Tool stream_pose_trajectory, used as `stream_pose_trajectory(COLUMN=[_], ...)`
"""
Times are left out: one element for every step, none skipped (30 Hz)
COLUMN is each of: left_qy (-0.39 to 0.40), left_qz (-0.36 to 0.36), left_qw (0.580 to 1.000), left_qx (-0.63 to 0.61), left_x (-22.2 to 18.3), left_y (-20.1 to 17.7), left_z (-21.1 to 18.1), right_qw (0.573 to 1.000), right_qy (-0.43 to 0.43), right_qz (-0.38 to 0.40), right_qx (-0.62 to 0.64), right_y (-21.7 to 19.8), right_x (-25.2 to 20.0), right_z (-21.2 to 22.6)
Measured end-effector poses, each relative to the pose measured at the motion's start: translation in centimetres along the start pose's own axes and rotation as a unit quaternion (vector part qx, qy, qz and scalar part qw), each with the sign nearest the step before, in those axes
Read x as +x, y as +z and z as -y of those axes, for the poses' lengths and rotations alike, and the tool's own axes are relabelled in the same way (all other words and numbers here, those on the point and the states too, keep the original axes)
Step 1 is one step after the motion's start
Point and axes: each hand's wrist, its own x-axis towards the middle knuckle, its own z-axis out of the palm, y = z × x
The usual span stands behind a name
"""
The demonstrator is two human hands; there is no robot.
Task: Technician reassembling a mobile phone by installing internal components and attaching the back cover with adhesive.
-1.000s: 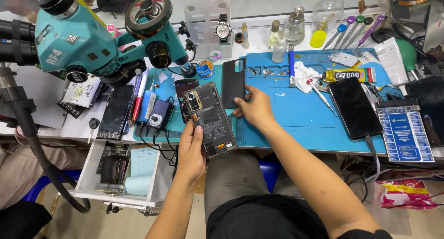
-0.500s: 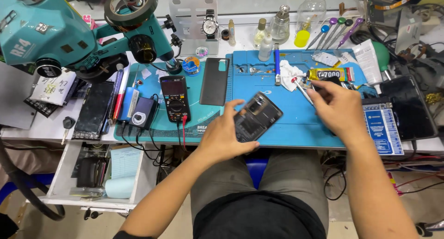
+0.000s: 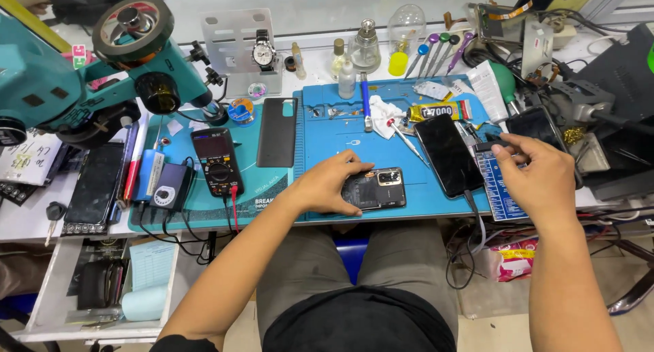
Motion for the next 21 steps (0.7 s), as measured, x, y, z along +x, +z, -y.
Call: stream_pose_trajectory(left_qy=[-0.003, -0.007, -0.006, 0.030, 0.066, 0.066, 0.069, 0.072, 0.071, 0.080, 0.089, 0.089, 0.101, 0.112, 0.111, 0.109, 0.108, 0.106, 0.102, 0.097, 0.094], left_qz=[-0.009, -0.018, -0.016, -0.056, -0.096, -0.096, -0.113, -0.130, -0.130, -0.167, -0.204, -0.202, -0.211, -0.219, -0.217, -0.220, -0.222, -0.221, -0.233, -0.245, -0.244], left_qw=[1.000, 1.000, 1.000, 0.998, 0.991, 0.991, 0.988, 0.985, 0.985, 0.979, 0.973, 0.973, 0.969, 0.965, 0.966, 0.964, 0.962, 0.963, 0.959, 0.955, 0.956], left_qx=[-0.004, -0.009, -0.008, 0.026, 0.059, 0.059, 0.075, 0.092, 0.092, 0.081, 0.069, 0.070, 0.080, 0.089, 0.089, 0.102, 0.115, 0.115, 0.126, 0.136, 0.133], left_x=[-0.1, -0.2, -0.1, -0.1, -0.1, -0.2, -0.3, -0.5, -0.8, -1.1, -1.3, -1.5, -1.8, -2.0, -2.6, -3.2, -3.8, -4.1, -4.5, -5.0, -5.2], left_y=[0.0, 0.1, 0.4, 0.8, 1.3, 1.4, 1.5, 1.6, 2.0, 2.3, 2.5, 2.7, 2.8, 3.1, 2.8, 2.5, 2.2, 2.3, 2.4, 2.6, 3.0], left_z=[0.0, 0.1, 0.6, 1.1, 1.6, 1.7, 1.7, 1.8, 1.8, 1.9, 2.0, 2.3, 2.6, 2.9, 2.8, 2.8, 2.8, 3.3, 3.9, 4.5, 5.0], right_qw=[1.000, 1.000, 1.000, 0.999, 0.996, 0.996, 0.995, 0.995, 0.995, 0.986, 0.972, 0.972, 0.973, 0.973, 0.973, 0.963, 0.950, 0.950, 0.945, 0.939, 0.939], right_qy=[-0.001, -0.002, 0.000, -0.038, -0.077, -0.077, -0.084, -0.092, -0.092, -0.155, -0.217, -0.216, -0.216, -0.217, -0.216, -0.237, -0.257, -0.257, -0.267, -0.279, -0.280], right_qz=[-0.006, -0.011, -0.012, -0.018, -0.024, -0.024, -0.013, -0.001, 0.000, -0.026, -0.052, -0.052, -0.018, 0.018, 0.019, 0.027, 0.034, 0.036, 0.017, 0.001, 0.004], right_qx=[-0.010, -0.020, -0.020, -0.034, -0.047, -0.047, -0.047, -0.046, -0.045, -0.061, -0.077, -0.076, -0.077, -0.078, -0.077, -0.125, -0.173, -0.172, -0.186, -0.200, -0.200], right_y=[-0.1, -0.2, 0.1, 0.5, 0.8, 1.3, 1.8, 2.3, 3.4, 4.6, 5.8, 6.7, 7.6, 8.5, 9.5, 10.5, 11.6, 12.6, 13.6, 14.6, 14.2], right_x=[0.2, 0.4, 0.8, 1.0, 1.3, 1.5, 1.7, 1.9, 2.1, 2.5, 2.9, 3.0, 3.1, 3.1, 3.5, 3.7, 4.0, 4.3, 4.6, 4.7, 4.5], right_z=[0.0, 0.0, -0.3, -0.5, -0.8, -0.3, 0.1, 0.7, 1.1, 1.6, 2.0, 3.5, 4.9, 6.3, 6.7, 7.0, 7.4, 6.8, 6.3, 5.8, 6.1])
